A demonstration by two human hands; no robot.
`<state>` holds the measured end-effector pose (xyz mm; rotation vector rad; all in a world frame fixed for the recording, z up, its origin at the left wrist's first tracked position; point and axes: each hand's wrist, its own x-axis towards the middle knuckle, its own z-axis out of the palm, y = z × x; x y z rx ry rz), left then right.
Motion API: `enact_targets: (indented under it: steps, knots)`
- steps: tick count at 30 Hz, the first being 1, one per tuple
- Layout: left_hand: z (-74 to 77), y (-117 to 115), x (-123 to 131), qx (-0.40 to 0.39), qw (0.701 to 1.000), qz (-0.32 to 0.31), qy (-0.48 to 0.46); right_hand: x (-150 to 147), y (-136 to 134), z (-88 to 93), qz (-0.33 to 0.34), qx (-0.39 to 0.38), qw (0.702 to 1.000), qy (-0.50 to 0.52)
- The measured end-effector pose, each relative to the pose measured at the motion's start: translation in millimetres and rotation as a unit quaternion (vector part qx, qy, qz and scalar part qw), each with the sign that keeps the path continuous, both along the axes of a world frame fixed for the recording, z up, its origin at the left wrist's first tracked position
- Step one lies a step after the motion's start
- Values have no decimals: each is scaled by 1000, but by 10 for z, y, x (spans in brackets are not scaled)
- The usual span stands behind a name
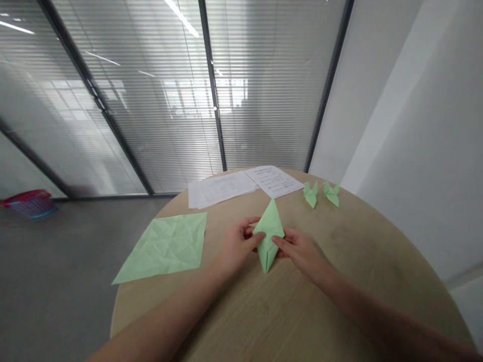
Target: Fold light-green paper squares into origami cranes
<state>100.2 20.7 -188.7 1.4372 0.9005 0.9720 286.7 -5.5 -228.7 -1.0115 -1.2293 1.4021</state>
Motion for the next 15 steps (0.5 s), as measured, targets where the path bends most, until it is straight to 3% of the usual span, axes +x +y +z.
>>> enact_targets:
  steps: [5,15]
  knots:
    - [-36,39,-22,-27,999,-28,34,23,5,-2,-26,-2,1000,-10]
    - [-39,45,-35,-49,996,-11,70,19,14,-50,-36,6,999,-21]
